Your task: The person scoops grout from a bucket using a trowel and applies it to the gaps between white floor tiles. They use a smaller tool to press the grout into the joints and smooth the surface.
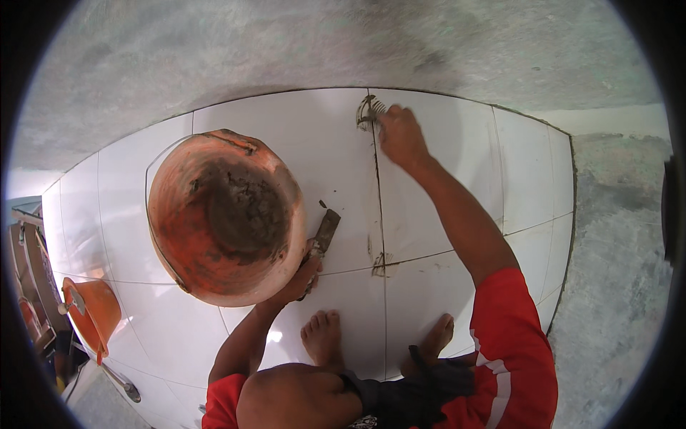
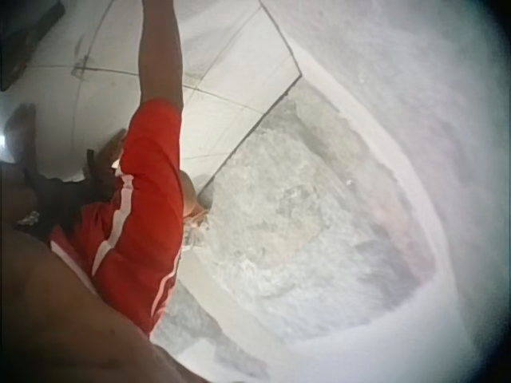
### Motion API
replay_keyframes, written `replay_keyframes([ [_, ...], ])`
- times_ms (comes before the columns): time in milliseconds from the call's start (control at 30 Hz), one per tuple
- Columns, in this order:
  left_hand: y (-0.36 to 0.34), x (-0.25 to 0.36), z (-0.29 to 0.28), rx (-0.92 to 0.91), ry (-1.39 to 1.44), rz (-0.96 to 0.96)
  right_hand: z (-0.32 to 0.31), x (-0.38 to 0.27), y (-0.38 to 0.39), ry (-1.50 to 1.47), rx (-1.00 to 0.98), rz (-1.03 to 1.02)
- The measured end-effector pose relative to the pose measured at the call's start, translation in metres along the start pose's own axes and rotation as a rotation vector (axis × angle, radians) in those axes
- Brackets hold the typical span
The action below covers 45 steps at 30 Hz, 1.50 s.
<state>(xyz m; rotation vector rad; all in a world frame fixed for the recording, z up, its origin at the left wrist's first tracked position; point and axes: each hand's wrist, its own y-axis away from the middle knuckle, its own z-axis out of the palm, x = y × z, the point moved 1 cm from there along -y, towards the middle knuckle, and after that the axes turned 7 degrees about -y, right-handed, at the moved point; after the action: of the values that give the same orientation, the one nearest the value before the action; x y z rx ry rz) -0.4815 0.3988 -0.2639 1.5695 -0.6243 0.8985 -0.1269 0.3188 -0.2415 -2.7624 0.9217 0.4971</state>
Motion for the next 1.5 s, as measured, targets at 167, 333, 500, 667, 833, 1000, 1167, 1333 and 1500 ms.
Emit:
replay_keyframes([
  [167, -0.002, 0.008, 0.004, 0.082, -0.024, 0.064, 0.021, 0.018, -0.048, 0.287, 0.029, -0.010],
  [333, -0.003, -0.016, -0.004, 0.018, -0.122, 0.110, 0.015, 0.005, -0.035, 0.081, -0.041, -0.071],
  [500, -0.007, -0.024, -0.001, -0.035, -0.093, 0.126, 0.013, 0.024, -0.049, 0.096, 0.097, -0.060],
  [667, -0.002, -0.007, 0.001, 0.016, 0.027, -0.006, 0.003, 0.036, -0.025, 0.005, -0.146, -0.304],
  [833, -0.002, -0.007, -0.002, -0.019, 0.040, 0.041, -0.027, 0.020, 0.060, -0.200, -0.413, -0.296],
  [1000, -0.006, -0.003, 0.000, -0.058, 0.001, 0.081, -0.025, 0.032, 0.008, 0.020, -0.058, -0.119],
  [1167, -0.005, -0.001, -0.001, -0.057, 0.024, 0.093, 0.024, 0.002, -0.026, 0.190, 0.033, -0.072],
  [1333, -0.003, -0.005, -0.006, -0.008, -0.010, 0.085, 0.004, 0.000, 0.010, 0.042, -0.149, -0.133],
  [1500, -0.005, -0.001, -0.002, -0.047, -0.012, 0.138, -0.011, 0.038, -0.043, -0.056, 0.010, -0.127],
])
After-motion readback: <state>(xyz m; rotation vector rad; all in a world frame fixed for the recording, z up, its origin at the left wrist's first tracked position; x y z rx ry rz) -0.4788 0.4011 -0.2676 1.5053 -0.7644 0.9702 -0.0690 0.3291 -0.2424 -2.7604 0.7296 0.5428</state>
